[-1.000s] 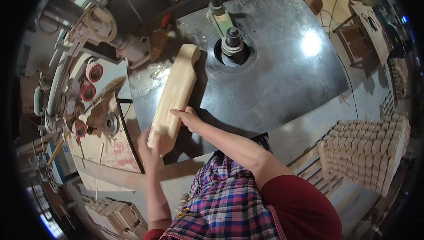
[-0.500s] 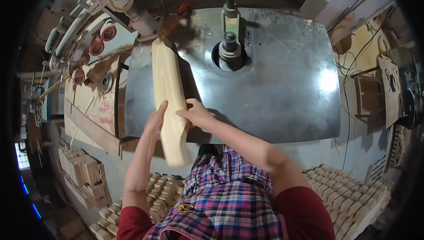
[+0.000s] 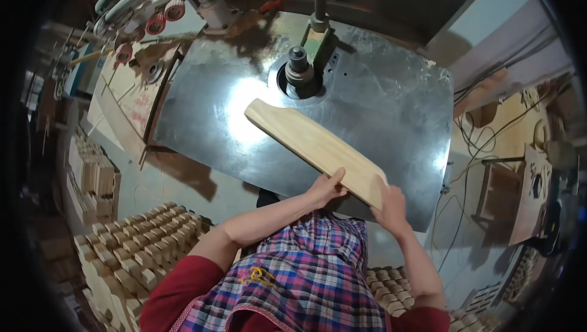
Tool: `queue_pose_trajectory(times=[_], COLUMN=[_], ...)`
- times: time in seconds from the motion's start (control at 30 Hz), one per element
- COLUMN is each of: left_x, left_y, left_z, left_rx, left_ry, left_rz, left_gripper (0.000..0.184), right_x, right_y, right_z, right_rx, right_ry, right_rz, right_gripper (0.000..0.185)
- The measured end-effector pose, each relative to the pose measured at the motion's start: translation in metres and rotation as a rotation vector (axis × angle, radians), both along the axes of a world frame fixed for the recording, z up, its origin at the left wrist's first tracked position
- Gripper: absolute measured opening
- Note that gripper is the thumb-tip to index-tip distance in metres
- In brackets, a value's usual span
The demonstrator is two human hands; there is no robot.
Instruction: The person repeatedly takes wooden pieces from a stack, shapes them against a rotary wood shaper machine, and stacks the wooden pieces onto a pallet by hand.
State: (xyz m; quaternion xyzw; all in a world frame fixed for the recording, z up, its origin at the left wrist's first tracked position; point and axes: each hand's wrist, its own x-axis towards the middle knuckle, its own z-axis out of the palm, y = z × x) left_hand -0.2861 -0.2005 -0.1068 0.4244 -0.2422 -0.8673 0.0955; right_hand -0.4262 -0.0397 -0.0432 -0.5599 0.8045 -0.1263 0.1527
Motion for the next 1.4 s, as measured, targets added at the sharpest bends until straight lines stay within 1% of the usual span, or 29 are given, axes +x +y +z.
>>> queue_pose_trajectory(times=[0.03, 0.07, 0.13, 0.2, 0.4, 0.5, 0.87, 1.07, 1.23, 1.4], left_x=[-0.007, -0.014, -0.03, -0.044, -0.083, -0.087, -0.084, -0.069, -0.056, -0.037], left_y=[0.006, 0.007, -0.001, -0.011, -0.031, -0.043, -0.073, -0.096, -0.112, -0.107], left_z=[0.0, -0.002, -0.012, -0.02, -0.016, -0.013, -0.001, 0.002, -0.011, -0.014], left_rx=[0.063, 0.066, 0.02, -0.029, -0.111, -0.125, -0.135, -0.121, -0.152, -0.117], left_ry=[0.045, 0.05, 0.06, 0.068, 0.071, 0.013, -0.199, -0.179, -0.148, -0.105], left_rz=[-0.078, -0.063, -0.132, -0.196, -0.181, -0.201, -0.33, -0.367, -0.296, -0.103], left_gripper=[0.039, 0.039, 0.038, 0.038, 0.039, 0.041, 0.046, 0.051, 0.051, 0.05], right_x=[-0.014, -0.026, -0.047, -0.064, -0.091, -0.099, -0.099, -0.084, -0.075, -0.071], right_y=[0.016, 0.032, 0.058, 0.073, 0.061, 0.049, 0.025, 0.007, -0.011, -0.028], right_z=[0.002, 0.001, -0.004, -0.014, -0.017, -0.021, -0.021, -0.023, -0.031, -0.035], right_rx=[-0.023, 0.005, 0.031, -0.001, -0.016, -0.028, -0.069, -0.096, -0.122, -0.158], right_ry=[0.005, 0.005, 0.012, 0.049, 0.015, 0.032, 0.054, 0.015, 0.028, 0.087], right_rz=[0.01, -0.016, -0.027, -0.102, -0.129, -0.131, -0.138, -0.176, -0.17, -0.16], right_gripper=[0.082, 0.082, 0.082, 0.083, 0.083, 0.083, 0.08, 0.078, 0.079, 0.077])
